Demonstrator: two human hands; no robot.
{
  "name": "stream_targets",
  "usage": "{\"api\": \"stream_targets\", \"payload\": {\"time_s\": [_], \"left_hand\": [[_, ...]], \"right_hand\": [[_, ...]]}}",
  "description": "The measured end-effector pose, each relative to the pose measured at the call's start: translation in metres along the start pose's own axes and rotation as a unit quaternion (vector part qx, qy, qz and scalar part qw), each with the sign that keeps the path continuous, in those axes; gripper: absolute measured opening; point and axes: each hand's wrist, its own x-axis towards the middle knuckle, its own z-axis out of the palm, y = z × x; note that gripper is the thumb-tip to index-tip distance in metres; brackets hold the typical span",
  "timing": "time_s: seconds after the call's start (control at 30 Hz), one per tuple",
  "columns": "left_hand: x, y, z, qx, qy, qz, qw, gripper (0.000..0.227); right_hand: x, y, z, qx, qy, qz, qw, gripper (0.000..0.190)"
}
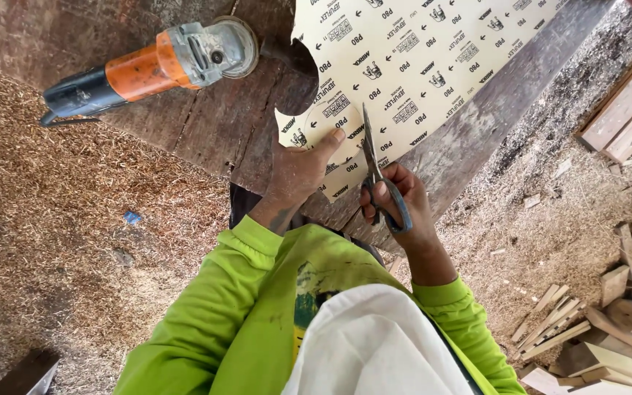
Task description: Tracing the shape of a tool head on sandpaper and cutting it with scissors.
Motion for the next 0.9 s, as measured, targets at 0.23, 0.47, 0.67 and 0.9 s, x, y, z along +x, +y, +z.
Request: {"api": "stream_targets", "payload": {"time_s": [0.23, 0.47, 0.67, 0.9], "left_hand": [[0.001, 0.001, -0.003, 0.042, 0.012, -0.03, 0.999, 0.024], [0.001, 0.002, -0.004, 0.055, 0.006, -0.035, 0.998, 0.025], [0.001, 0.016, -0.001, 0.102, 0.018, -0.102, 0.989, 0.027], [0.003, 0.014, -0.002, 0.095, 0.033, -0.096, 0.99, 0.024]], "right_hand": [[0.001, 0.004, 0.003, -0.011, 0.032, -0.002, 0.999, 0.037], [0.002, 0.001, 0.0, -0.015, 0.025, -0.023, 0.999, 0.031], [0.002, -0.007, 0.002, -0.023, 0.031, -0.016, 0.999, 0.028], [0.003, -0.014, 0.007, -0.039, 0.039, 0.003, 0.998, 0.027]]}}
